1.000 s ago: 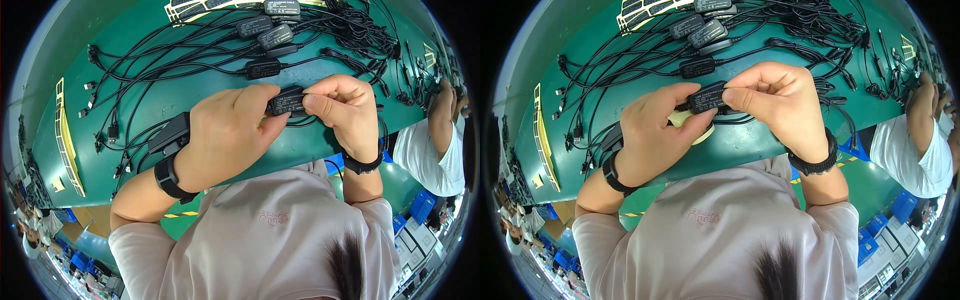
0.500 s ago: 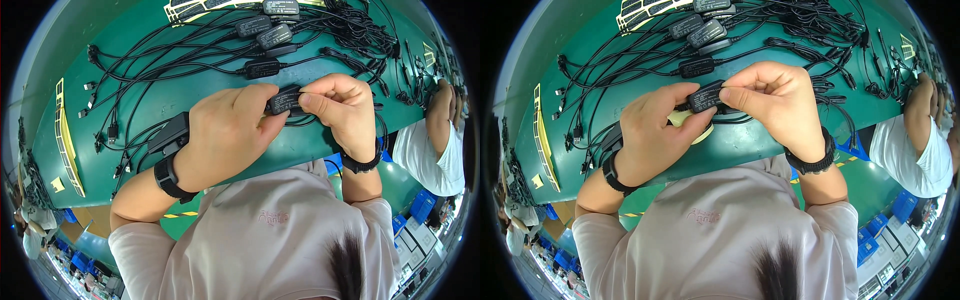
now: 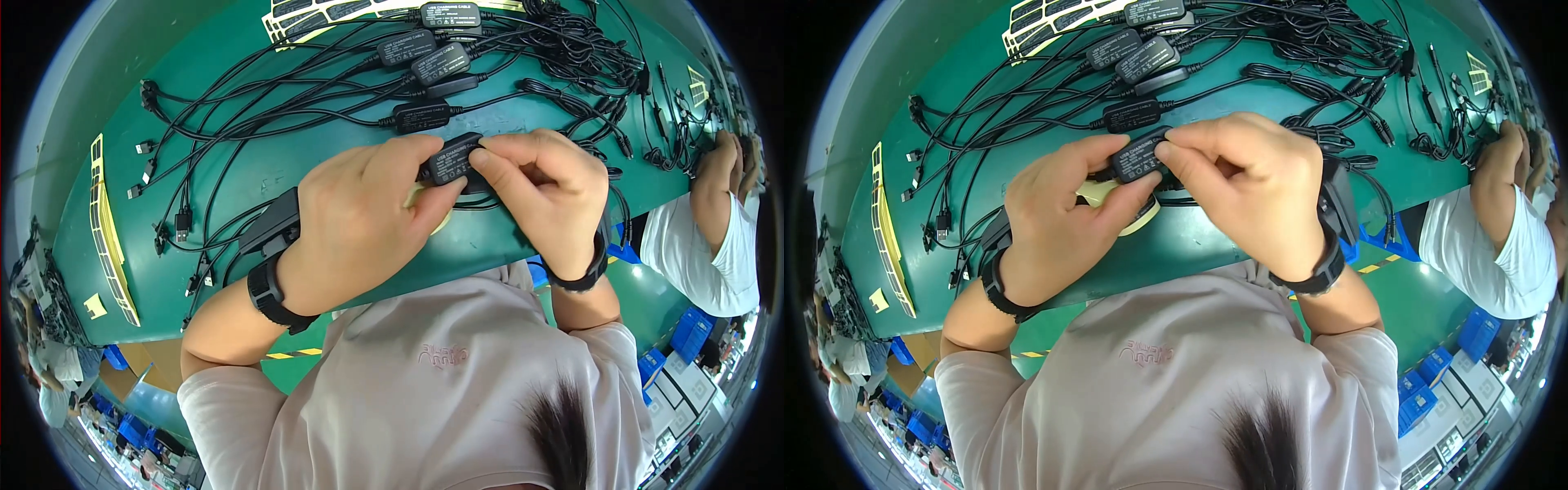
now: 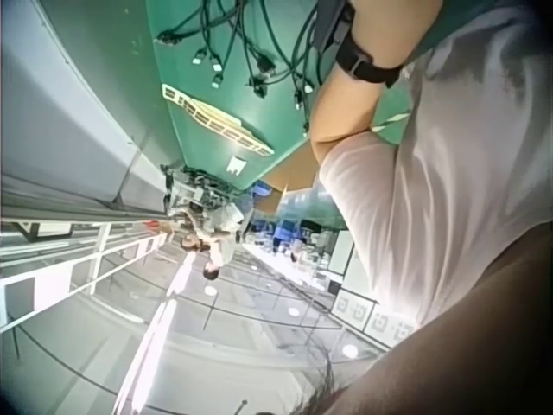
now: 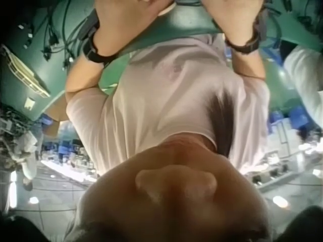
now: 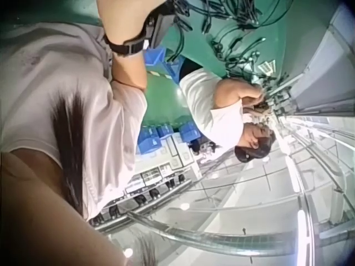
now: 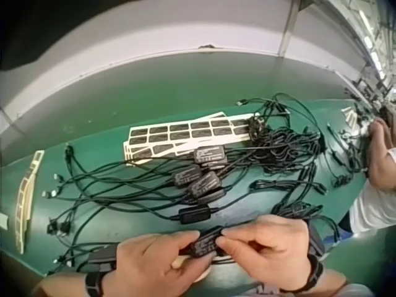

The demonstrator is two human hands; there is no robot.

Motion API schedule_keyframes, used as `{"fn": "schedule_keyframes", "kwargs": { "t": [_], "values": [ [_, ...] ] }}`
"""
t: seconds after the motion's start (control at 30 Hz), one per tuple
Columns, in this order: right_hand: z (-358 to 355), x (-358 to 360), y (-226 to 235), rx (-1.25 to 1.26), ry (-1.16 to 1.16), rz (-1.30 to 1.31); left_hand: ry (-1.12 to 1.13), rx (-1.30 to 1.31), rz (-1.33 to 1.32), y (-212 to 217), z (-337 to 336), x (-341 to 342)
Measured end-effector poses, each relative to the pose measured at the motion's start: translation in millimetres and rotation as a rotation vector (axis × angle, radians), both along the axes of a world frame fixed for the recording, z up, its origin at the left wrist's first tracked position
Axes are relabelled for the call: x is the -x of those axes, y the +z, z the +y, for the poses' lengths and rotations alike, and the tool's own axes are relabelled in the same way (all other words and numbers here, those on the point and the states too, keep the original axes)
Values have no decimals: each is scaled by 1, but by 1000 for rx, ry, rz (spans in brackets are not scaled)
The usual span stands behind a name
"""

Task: Applying adhesive labels to electronic cable modules at a workbench.

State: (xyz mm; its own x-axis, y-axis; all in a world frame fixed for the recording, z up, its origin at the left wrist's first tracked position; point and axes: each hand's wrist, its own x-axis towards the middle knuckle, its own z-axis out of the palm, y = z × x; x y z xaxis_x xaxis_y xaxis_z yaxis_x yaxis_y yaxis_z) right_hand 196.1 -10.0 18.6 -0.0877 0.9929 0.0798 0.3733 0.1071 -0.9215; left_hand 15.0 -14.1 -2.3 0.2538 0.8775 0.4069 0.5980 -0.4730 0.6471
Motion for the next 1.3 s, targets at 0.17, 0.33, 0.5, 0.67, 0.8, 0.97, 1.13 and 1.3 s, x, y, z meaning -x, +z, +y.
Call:
{"fn": "schedule_keyframes", "kwargs": {
  "t": [0.17,0.33,0.5,0.67,0.8,0.97,1.13,1.3],
  "values": [
    [1,-7,2,-367,-9,-370,-6,22,-14,3,0,0],
    [7,-15,-1,-457,-168,-316,-10,56,-41,5,0,0],
    [19,-13,4,-831,-25,-543,-21,56,-21,7,0,0],
    [13,-8,4,-396,172,-419,-37,59,30,10,2,1],
    [28,-17,4,-192,247,-318,-35,105,13,11,12,4],
    [42,-33,4,-298,358,-282,17,26,-36,7,20,7],
    [48,-39,-2,-380,360,-387,13,-35,3,3,24,7],
    [47,-34,-1,-347,343,-400,24,-47,13,2,23,10]
  ]
}}
